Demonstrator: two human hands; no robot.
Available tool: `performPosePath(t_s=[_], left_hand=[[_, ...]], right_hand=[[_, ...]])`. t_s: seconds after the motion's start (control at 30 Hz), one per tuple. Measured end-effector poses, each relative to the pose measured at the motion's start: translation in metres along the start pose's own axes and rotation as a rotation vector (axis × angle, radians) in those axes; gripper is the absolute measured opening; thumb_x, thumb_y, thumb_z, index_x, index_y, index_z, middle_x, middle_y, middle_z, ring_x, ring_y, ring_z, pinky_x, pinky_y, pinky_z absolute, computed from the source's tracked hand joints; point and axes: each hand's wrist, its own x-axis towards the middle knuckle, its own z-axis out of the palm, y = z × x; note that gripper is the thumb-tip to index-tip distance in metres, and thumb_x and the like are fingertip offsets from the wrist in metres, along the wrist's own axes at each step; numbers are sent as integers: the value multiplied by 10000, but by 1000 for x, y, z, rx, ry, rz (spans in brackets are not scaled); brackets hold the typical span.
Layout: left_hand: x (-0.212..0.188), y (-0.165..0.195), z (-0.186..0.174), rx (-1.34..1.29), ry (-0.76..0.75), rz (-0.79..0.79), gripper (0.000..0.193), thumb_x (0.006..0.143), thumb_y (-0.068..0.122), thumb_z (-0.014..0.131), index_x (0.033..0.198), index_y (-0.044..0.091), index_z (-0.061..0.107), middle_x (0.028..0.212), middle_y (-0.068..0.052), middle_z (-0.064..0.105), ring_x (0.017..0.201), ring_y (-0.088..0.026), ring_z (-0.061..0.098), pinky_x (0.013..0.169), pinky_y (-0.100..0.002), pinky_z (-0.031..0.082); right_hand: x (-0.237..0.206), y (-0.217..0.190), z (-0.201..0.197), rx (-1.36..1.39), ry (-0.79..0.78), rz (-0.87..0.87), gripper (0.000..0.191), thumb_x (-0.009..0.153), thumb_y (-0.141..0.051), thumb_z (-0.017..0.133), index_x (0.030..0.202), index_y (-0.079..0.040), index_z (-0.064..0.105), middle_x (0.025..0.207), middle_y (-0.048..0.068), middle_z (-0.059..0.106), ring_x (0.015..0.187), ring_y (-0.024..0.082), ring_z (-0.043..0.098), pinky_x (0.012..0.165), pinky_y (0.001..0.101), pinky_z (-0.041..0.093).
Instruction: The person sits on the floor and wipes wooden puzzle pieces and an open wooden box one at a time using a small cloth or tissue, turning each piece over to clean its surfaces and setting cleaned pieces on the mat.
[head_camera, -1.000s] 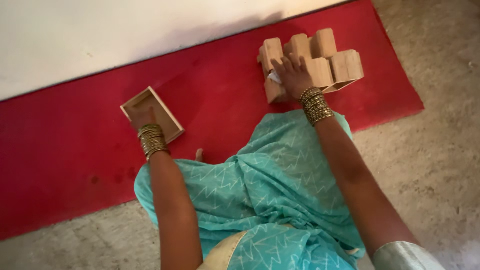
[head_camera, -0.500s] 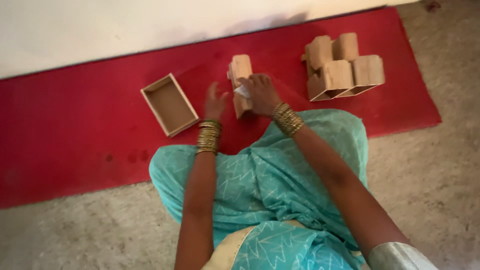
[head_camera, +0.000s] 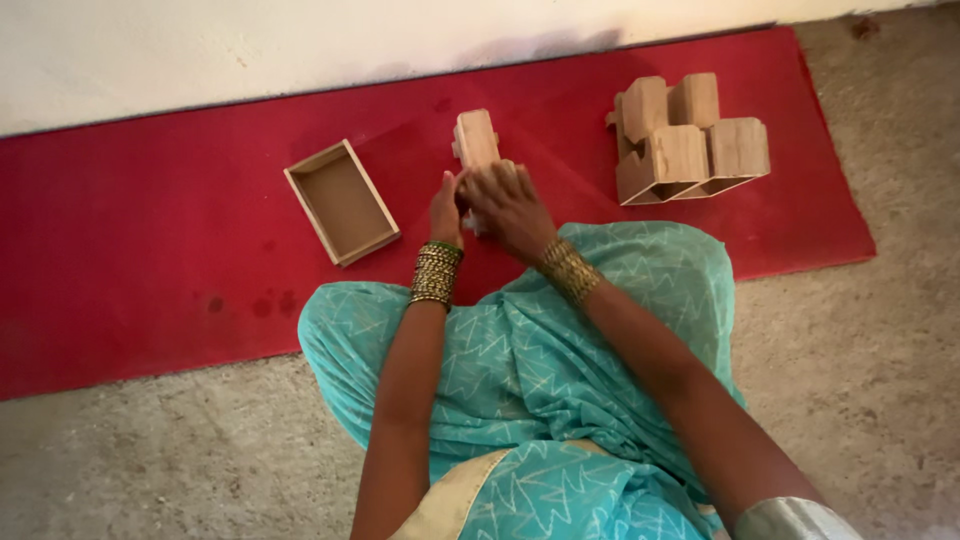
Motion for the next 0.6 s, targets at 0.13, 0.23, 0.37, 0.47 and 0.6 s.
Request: performPosePath(t_s=[0.13,0.23,0.37,0.47,0.6], left_hand=[[2,-6,2,-1,-6,45,668,1064,551,384,1380,24,645,1304,-102,673,1170,-199,624,1019,-335,497],[1,-6,0,61,40,16,669,1078,543,372,1406,40,665,1257,-96,667,1077,-191,586,962,-332,485],[1,-7,0,-63,-62,68,634,1058,525,396,1326,13,656,1250,-83,714,1135,-181,680,999,-324,531],[5,-10,2,22,28,17,632,1058,510,407,1354,12,659,1186,-79,725,1079,-177,671,945,-327,526],[3,-8,6,122,64,77,602,1157,471,470,1365,-69,637,1190,-120,615,1073,-209,581,936,-365,488]], right_hand=[[26,10,-2,101,49,184,678,1058,-399,607,1650,-273,303,1754,58,133,1610,313,11,1270,588,-11],[31,10,-8,26,38,220,662,1071,-396,590,1653,-251,312,1751,65,129,1611,322,6,1277,590,4],[20,3,-11,198,94,74,714,1126,-493,570,1684,-152,284,1752,96,130,1621,317,0,1299,622,37],[15,2,-12,249,-144,130,795,1024,-523,545,1665,-170,235,1721,107,121,1572,339,-9,1257,658,24],[24,9,-15,-117,88,210,777,1076,-565,516,1688,-208,196,1753,74,91,1603,327,-38,1241,633,25]])
